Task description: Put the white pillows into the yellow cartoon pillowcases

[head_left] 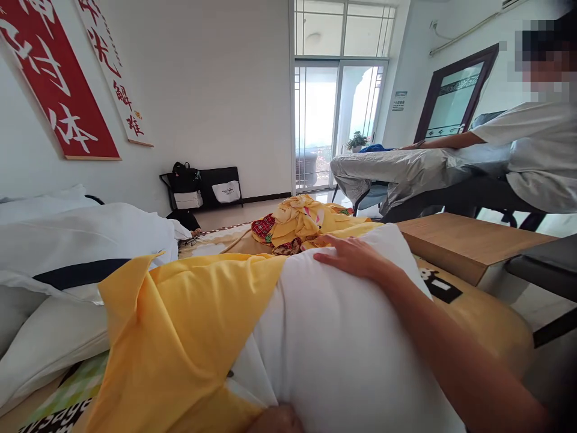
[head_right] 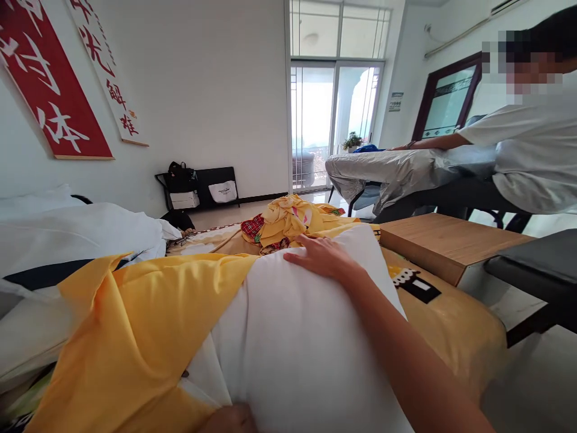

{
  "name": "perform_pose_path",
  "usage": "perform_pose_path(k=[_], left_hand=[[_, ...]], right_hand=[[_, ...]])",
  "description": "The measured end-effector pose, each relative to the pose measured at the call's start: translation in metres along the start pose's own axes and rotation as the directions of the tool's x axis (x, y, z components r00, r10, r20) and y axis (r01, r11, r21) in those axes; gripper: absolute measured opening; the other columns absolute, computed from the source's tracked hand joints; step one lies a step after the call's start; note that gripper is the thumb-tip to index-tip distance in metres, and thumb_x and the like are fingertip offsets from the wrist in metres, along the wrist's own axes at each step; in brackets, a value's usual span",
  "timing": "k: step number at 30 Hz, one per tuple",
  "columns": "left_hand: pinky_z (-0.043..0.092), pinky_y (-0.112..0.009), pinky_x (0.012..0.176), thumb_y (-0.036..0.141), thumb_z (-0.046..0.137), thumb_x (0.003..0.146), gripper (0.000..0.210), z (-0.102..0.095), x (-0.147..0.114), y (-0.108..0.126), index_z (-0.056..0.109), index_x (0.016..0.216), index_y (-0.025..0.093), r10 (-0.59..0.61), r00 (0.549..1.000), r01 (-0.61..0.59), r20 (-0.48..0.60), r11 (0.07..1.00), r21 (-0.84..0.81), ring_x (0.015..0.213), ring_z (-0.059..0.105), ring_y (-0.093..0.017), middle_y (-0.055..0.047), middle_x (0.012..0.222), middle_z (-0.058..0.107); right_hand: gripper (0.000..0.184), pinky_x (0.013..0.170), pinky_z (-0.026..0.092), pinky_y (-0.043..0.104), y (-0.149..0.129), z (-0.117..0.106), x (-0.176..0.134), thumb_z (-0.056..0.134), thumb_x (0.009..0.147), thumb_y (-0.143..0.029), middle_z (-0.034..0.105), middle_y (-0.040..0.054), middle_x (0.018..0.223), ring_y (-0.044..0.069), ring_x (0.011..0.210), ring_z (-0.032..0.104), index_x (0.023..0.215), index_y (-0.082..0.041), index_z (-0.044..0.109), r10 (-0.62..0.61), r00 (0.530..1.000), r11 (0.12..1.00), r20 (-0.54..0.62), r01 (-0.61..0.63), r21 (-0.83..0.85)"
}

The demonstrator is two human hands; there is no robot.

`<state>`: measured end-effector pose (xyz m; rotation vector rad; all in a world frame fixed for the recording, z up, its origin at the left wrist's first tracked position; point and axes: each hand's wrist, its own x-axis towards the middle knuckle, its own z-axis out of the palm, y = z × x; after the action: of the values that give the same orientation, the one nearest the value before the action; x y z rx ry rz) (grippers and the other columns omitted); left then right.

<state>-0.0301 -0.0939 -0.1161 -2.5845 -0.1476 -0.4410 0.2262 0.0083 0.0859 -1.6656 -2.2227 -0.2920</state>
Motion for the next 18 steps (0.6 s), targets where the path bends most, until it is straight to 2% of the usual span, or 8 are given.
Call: perform_pose_path(k=[2, 3, 7, 10, 12, 14, 16, 18], left_hand=[[0.027, -0.028, 0.036, 0.019, 0.065, 0.076, 0.007, -0.019, 0.004, -0.015, 0.059, 0.074, 0.022, 0.003, 0.997, 0.002, -0.083, 0.999, 0.055, 0.033, 0.036, -0.012, 0.004, 0.040, 0.045], [0.028, -0.028, 0.036, 0.017, 0.064, 0.075, 0.006, -0.033, 0.009, -0.025, 0.059, 0.074, 0.020, -0.003, 0.991, 0.015, -0.136, 0.996, 0.091, 0.034, 0.038, -0.012, 0.004, 0.041, 0.045], [0.030, -0.029, 0.040, 0.013, 0.055, 0.075, 0.006, -0.099, 0.035, -0.065, 0.059, 0.075, 0.016, 0.002, 0.952, 0.041, -0.305, 0.990, 0.135, 0.042, 0.044, -0.013, 0.001, 0.048, 0.048], [0.028, -0.030, 0.040, 0.014, 0.049, 0.078, 0.012, -0.128, 0.048, -0.087, 0.060, 0.076, 0.017, 0.032, 0.934, 0.013, -0.355, 0.993, 0.122, 0.044, 0.044, -0.014, 0.000, 0.050, 0.050], [0.025, -0.030, 0.040, 0.013, 0.048, 0.081, 0.014, -0.129, 0.052, -0.098, 0.058, 0.073, 0.019, 0.019, 0.928, 0.039, -0.371, 0.988, 0.148, 0.043, 0.043, -0.013, 0.001, 0.048, 0.049], [0.024, -0.029, 0.041, 0.013, 0.049, 0.082, 0.015, -0.116, 0.052, -0.103, 0.057, 0.072, 0.019, -0.024, 0.931, 0.085, -0.364, 0.985, 0.152, 0.044, 0.045, -0.014, 0.002, 0.047, 0.050], [0.027, -0.029, 0.042, 0.013, 0.050, 0.084, 0.011, -0.094, 0.050, -0.100, 0.059, 0.080, 0.019, -0.103, 0.947, 0.143, -0.305, 0.983, 0.112, 0.047, 0.050, -0.015, 0.001, 0.053, 0.056], [0.032, -0.030, 0.045, 0.017, 0.055, 0.084, 0.005, -0.072, 0.047, -0.091, 0.059, 0.087, 0.018, -0.164, 0.965, 0.174, -0.204, 0.984, 0.033, 0.053, 0.055, -0.017, 0.000, 0.060, 0.062]], right_hand=[[0.049, 0.067, 0.044, 0.032, -0.010, 0.005, 0.000, 0.050, 0.089, -0.059, 0.073, 0.0109, 0.096, 0.026, 0.085, 0.068, 0.113, -0.019, 0.068, 0.026, 0.989, 0.998, 0.146, -0.035, 0.056], [0.046, 0.062, 0.042, 0.030, -0.017, 0.004, -0.004, 0.051, 0.089, -0.058, 0.074, 0.0100, 0.092, 0.025, 0.082, 0.068, 0.104, -0.019, 0.070, 0.032, 0.990, 0.998, 0.138, -0.041, 0.057], [0.040, 0.059, 0.035, 0.031, -0.041, -0.030, -0.025, 0.050, 0.092, -0.052, 0.069, 0.0065, 0.069, 0.023, 0.072, 0.063, 0.073, -0.022, 0.068, 0.012, 0.979, 0.989, -0.203, -0.043, -0.145], [0.049, 0.062, 0.033, 0.032, -0.058, -0.081, -0.036, 0.044, 0.094, -0.054, 0.059, 0.0032, 0.053, 0.018, 0.057, 0.055, 0.060, -0.021, 0.060, -0.145, 0.879, 0.956, -0.455, 0.005, -0.294], [0.053, 0.065, 0.033, 0.032, -0.069, -0.107, -0.042, 0.038, 0.096, -0.054, 0.054, 0.0001, 0.050, 0.014, 0.052, 0.049, 0.058, -0.021, 0.054, -0.240, 0.786, 0.938, -0.569, 0.036, -0.346], [0.053, 0.066, 0.033, 0.032, -0.077, -0.115, -0.046, 0.036, 0.098, -0.052, 0.052, -0.0014, 0.050, 0.012, 0.052, 0.048, 0.058, -0.020, 0.051, -0.282, 0.731, 0.925, -0.621, 0.037, -0.377], [0.046, 0.068, 0.032, 0.032, -0.081, -0.099, -0.050, 0.041, 0.098, -0.046, 0.055, -0.0010, 0.053, 0.013, 0.056, 0.051, 0.060, -0.020, 0.051, -0.309, 0.723, 0.914, -0.618, 0.046, -0.402], [0.038, 0.069, 0.032, 0.033, -0.079, -0.068, -0.054, 0.046, 0.096, -0.036, 0.059, 0.0002, 0.057, 0.014, 0.058, 0.053, 0.062, -0.020, 0.054, -0.341, 0.739, 0.905, -0.582, 0.091, -0.415]])
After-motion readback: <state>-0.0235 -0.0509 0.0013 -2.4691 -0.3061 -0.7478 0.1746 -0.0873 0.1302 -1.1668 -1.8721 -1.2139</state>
